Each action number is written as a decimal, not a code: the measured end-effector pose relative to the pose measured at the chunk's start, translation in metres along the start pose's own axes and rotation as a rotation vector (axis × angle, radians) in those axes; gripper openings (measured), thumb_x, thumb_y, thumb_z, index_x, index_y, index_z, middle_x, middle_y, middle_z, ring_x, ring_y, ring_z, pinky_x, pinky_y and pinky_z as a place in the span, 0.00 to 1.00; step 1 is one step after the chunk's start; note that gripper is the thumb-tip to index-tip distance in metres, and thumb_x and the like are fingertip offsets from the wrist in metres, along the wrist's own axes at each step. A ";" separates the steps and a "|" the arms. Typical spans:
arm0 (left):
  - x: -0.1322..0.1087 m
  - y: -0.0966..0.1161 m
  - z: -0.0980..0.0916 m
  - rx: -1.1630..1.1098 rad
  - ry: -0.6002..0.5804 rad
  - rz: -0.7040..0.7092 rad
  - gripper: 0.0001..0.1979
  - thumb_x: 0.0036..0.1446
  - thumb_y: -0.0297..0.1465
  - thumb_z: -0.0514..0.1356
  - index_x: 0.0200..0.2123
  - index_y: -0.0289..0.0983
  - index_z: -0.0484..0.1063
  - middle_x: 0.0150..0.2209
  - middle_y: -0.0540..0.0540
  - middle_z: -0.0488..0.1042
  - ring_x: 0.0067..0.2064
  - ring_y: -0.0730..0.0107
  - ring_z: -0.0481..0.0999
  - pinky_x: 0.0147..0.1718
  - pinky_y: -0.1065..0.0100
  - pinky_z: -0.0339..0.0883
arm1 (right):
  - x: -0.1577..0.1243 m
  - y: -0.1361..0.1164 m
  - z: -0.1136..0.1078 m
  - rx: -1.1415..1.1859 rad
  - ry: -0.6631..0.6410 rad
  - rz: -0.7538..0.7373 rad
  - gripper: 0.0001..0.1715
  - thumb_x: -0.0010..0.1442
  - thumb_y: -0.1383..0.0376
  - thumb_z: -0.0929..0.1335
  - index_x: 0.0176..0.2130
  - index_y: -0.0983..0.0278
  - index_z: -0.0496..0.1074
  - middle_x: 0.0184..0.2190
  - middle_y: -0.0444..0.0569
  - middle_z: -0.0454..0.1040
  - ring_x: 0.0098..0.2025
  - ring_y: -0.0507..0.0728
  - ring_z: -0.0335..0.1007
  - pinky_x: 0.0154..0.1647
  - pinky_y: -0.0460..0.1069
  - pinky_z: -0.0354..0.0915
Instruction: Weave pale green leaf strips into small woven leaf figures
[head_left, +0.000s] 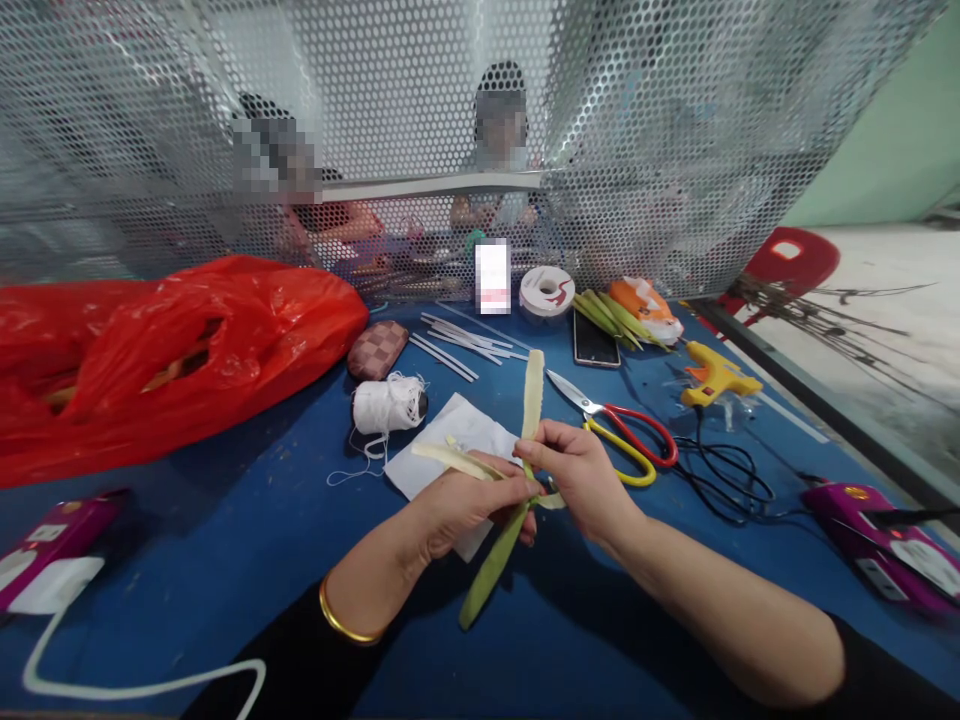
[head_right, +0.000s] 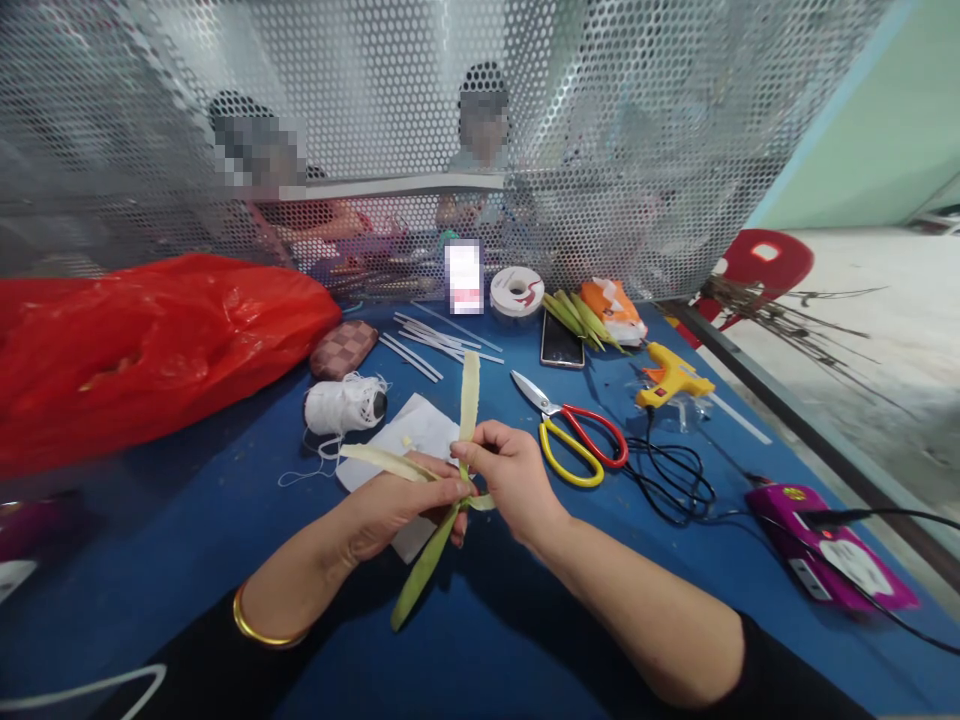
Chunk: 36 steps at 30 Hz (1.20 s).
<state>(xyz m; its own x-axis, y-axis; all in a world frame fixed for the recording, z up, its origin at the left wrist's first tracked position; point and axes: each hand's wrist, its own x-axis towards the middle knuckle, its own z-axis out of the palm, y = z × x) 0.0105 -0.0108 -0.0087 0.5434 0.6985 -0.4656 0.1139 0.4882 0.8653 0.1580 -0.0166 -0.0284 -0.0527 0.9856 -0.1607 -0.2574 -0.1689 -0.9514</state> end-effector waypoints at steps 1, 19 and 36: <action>0.000 0.000 0.000 0.000 -0.006 0.000 0.16 0.45 0.42 0.70 0.23 0.34 0.75 0.20 0.46 0.76 0.22 0.70 0.75 0.26 0.69 0.67 | 0.000 0.000 0.000 -0.003 0.001 -0.001 0.20 0.43 0.55 0.77 0.21 0.65 0.69 0.18 0.40 0.67 0.21 0.48 0.59 0.23 0.45 0.56; 0.008 0.001 -0.005 -0.396 0.418 0.313 0.17 0.38 0.30 0.75 0.35 0.36 0.79 0.34 0.45 0.82 0.39 0.64 0.80 0.45 0.64 0.69 | -0.002 -0.003 -0.005 -0.660 -0.175 -0.310 0.16 0.62 0.55 0.66 0.29 0.63 0.72 0.27 0.45 0.73 0.32 0.55 0.67 0.34 0.47 0.62; 0.013 -0.006 -0.001 -0.405 0.469 0.390 0.13 0.42 0.32 0.73 0.33 0.33 0.80 0.28 0.45 0.81 0.33 0.67 0.78 0.39 0.67 0.70 | -0.018 0.004 0.006 -0.978 -0.172 -0.594 0.20 0.68 0.64 0.58 0.24 0.61 0.58 0.21 0.44 0.66 0.25 0.52 0.62 0.28 0.47 0.57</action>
<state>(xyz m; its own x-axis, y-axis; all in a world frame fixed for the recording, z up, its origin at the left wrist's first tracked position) 0.0165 -0.0041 -0.0197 0.0575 0.9675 -0.2464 -0.3808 0.2494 0.8904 0.1525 -0.0350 -0.0276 -0.3237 0.8805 0.3462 0.5670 0.4735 -0.6741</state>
